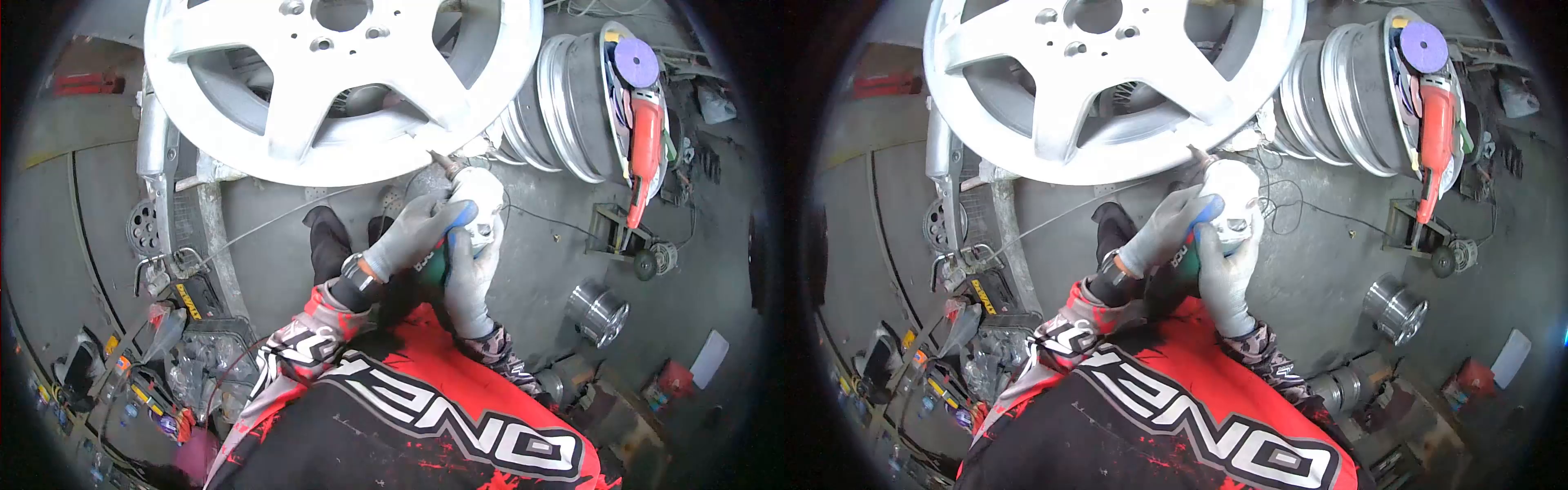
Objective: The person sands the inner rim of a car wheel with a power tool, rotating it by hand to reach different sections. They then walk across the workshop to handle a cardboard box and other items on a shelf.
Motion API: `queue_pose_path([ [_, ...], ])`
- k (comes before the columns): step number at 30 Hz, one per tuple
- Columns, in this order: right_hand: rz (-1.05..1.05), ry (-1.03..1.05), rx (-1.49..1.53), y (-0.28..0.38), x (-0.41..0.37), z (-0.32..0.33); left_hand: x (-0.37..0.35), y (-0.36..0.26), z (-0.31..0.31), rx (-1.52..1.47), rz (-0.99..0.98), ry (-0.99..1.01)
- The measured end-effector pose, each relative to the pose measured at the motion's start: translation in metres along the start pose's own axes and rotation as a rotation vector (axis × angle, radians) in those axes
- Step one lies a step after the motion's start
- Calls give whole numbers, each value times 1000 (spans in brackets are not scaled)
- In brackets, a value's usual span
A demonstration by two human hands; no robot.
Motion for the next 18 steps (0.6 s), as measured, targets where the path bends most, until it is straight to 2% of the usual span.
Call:
queue_pose_path([
  [4,29,-43,-13,2,0,2,6,24,5,91,7,46],
  [7,6,11,-40,-16,-1,-1,-8,24,15,130,39,13],
  [9,19,80,23,-28,-8,-6,-22,16,19,202,-177,-76],
  [10,-32,133,39,-23,-11,-8,-33,1,23,274,0,-39],
  [11,-30,130,44,-20,-13,-11,-37,4,30,278,0,-35],
  [13,-49,138,62,-15,-16,-14,-40,12,37,771,-368,187],
  [14,-47,133,63,-10,-15,-13,-38,20,38,769,-369,192],
  [16,-43,90,-25,1,-6,-10,-24,21,31,713,-537,128],
  [18,-7,59,-16,6,3,-9,-12,8,19,690,-528,139],
])
Point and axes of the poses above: each hand's wrist, its own x-axis towards the middle knuckle, its own z-axis out of the back of the hand, y = z × x, the point moved 1 cm from there along x, towards the middle knuckle, and after that the axes turned 10 degrees about -z, right-handed, at the moved point
